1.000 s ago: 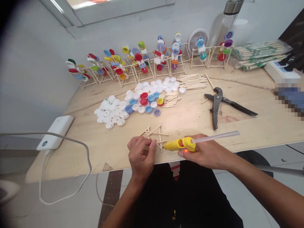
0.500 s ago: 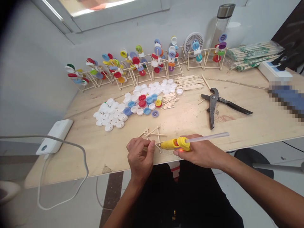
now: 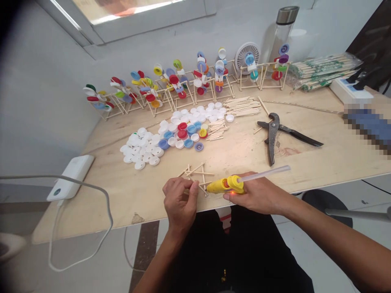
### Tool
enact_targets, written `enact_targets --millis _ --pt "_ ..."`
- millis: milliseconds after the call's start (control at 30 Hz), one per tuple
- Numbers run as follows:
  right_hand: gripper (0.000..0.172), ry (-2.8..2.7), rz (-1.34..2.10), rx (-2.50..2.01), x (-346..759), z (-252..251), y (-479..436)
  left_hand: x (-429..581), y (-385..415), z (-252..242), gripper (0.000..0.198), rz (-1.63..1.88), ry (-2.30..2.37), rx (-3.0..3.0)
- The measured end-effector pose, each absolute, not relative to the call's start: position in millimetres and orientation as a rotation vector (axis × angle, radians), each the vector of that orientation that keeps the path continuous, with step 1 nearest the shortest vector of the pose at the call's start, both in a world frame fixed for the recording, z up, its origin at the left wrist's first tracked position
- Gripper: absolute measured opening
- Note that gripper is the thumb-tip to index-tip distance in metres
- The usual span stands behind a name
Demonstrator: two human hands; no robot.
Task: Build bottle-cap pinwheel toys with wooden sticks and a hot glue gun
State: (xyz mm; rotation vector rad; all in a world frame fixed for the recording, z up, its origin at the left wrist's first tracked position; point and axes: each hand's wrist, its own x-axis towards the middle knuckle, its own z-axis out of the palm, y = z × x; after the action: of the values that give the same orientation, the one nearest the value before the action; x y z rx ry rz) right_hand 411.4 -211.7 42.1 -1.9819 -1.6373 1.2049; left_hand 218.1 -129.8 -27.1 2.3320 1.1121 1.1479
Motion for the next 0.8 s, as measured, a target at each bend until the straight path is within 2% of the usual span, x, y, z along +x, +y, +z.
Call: enact_targets --millis 400,600,800 --pt "0.030 -1.533 1.104 -1.978 413 49 -218 218 -130 -28 0.016 1.158 1.127 2.337" --pt "0.027 -1.313 1.207 -1.784 408 51 -223 218 -130 -28 0.017 1.159 1.123 2.342" --pt "0.026 -1.239 1.180 -1.863 409 42 -237 217 -130 -27 0.015 1.144 1.106 2.347"
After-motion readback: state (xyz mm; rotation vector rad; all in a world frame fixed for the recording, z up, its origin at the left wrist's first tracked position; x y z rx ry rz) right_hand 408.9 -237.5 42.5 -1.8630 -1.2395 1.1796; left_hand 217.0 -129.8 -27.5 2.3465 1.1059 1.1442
